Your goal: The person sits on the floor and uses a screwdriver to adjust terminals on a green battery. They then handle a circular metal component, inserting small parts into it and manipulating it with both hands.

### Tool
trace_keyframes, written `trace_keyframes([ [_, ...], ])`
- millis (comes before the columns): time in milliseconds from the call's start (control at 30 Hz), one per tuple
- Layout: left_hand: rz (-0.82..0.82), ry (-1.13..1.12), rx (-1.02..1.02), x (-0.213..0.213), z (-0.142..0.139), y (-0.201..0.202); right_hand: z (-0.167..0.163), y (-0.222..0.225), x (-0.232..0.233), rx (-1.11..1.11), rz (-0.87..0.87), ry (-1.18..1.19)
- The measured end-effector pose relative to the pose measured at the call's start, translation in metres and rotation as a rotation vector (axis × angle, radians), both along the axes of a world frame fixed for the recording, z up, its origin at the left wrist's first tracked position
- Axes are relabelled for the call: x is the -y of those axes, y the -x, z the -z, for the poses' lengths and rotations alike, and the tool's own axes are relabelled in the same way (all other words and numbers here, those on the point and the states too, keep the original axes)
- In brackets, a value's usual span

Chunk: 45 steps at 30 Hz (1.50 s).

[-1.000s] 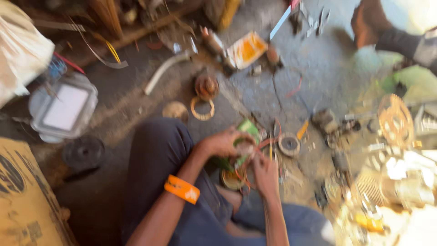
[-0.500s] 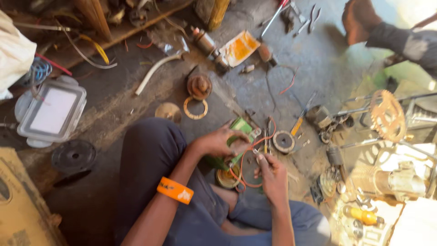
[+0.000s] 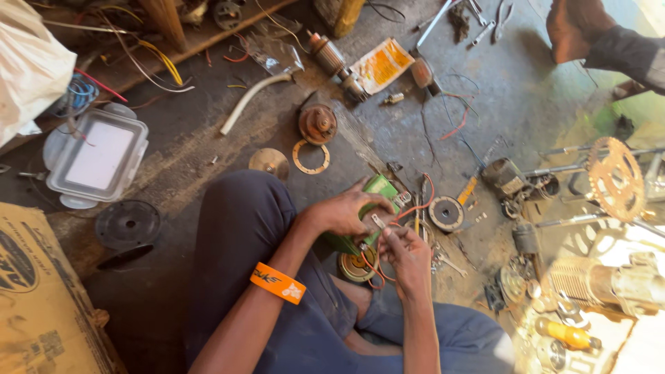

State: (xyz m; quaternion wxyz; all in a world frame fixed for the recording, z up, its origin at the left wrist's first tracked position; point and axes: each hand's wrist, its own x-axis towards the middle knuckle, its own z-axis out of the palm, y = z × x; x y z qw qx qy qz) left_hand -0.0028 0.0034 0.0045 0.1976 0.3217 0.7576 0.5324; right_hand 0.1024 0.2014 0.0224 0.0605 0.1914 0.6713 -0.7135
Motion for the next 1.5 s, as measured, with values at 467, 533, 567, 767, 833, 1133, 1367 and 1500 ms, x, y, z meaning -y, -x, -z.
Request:
trace_keyframes([
  [467,0.002,-0.055,-0.030,0.002,0.002,0.002,0.011,-0.006,0.007,-0.079,0.008,-0.086],
  [533,0.013,-0.065,-0.007,0.003,0.002,0.000,0.008,-0.005,0.005,-0.060,0.030,-0.074],
  [567,0.016,-0.051,0.001,0.003,0.002,0.000,0.006,-0.003,0.004,-0.085,0.065,-0.035],
  [767,0.037,-0.025,0.045,0.005,0.000,-0.002,-0.009,-0.007,0.010,-0.076,-0.044,-0.090],
  [833,0.053,-0.025,0.049,0.006,-0.002,-0.004,-0.012,-0.007,0.011,-0.066,-0.015,-0.054],
  [1133,0.005,-0.015,0.006,0.005,-0.011,-0.007,0.000,-0.004,0.011,-0.054,0.006,-0.084],
  [1367,-0.010,-0.020,-0.021,0.004,-0.006,-0.004,-0.004,0.004,0.008,-0.099,-0.011,-0.150],
  [1500,-0.004,-0.019,-0.017,0.003,0.000,-0.003,-0.006,0.007,0.007,-0.132,-0.053,-0.191],
])
